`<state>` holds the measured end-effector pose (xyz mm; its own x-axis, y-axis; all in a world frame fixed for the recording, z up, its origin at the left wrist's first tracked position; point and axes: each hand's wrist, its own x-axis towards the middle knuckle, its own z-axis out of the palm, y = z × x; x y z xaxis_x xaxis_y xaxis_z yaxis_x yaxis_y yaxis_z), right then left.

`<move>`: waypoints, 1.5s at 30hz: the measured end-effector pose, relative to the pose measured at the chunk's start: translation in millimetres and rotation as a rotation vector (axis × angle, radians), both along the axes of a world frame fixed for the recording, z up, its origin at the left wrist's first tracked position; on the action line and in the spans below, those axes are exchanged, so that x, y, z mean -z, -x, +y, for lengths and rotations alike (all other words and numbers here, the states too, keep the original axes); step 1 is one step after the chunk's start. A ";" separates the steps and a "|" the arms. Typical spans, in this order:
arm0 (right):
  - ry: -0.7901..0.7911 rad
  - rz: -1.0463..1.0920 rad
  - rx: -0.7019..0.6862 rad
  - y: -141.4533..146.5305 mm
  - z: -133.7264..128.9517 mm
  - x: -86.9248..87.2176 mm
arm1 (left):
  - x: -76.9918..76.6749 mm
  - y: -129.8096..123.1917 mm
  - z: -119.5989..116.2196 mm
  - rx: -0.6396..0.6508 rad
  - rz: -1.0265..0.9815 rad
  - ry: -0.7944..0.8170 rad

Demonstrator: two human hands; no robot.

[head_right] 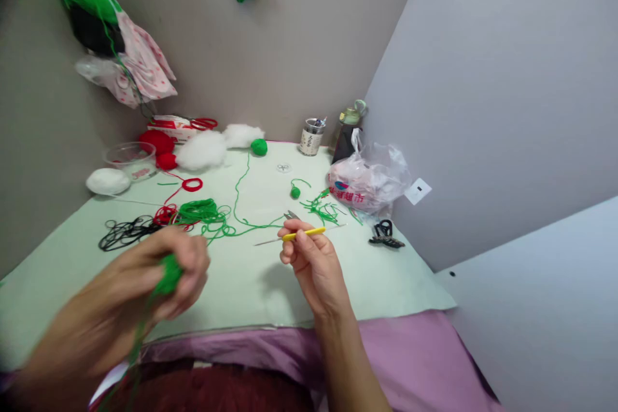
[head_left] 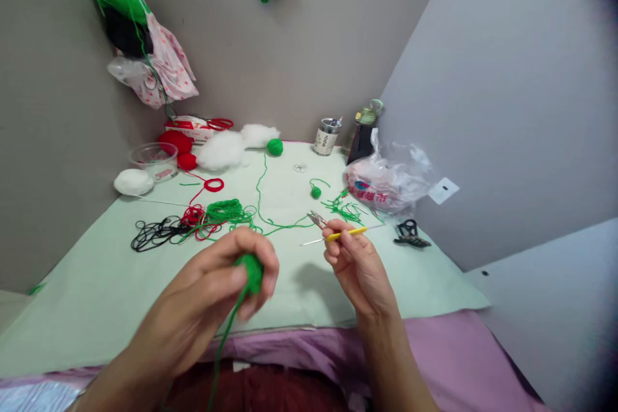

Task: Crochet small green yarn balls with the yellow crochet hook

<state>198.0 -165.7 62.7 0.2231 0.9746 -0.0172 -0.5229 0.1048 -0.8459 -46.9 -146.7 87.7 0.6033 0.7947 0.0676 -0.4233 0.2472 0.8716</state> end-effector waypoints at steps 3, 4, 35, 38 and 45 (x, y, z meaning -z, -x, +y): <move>0.009 0.043 0.012 6.9 -0.4 -3.0 | -5.4 -25.4 12.0 -0.129 0.020 0.104; 0.007 0.043 0.014 9.4 -0.2 -3.6 | -3.5 -32.0 14.4 -0.137 0.017 0.141; -0.182 -0.267 0.198 39.8 -11.5 0.7 | 9.9 -46.1 9.0 -0.077 -0.023 0.208; -0.180 -0.287 0.200 39.6 -12.7 1.7 | 10.5 -46.3 9.3 -0.073 -0.022 0.207; -0.190 -0.275 0.208 39.1 -14.3 0.4 | 10.4 -46.5 9.9 -0.079 -0.023 0.209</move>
<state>158.9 -180.0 62.3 0.3874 0.8881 0.2472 -0.2309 0.3531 -0.9066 -0.4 -136.8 77.2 0.5392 0.8372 -0.0910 -0.4673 0.3873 0.7947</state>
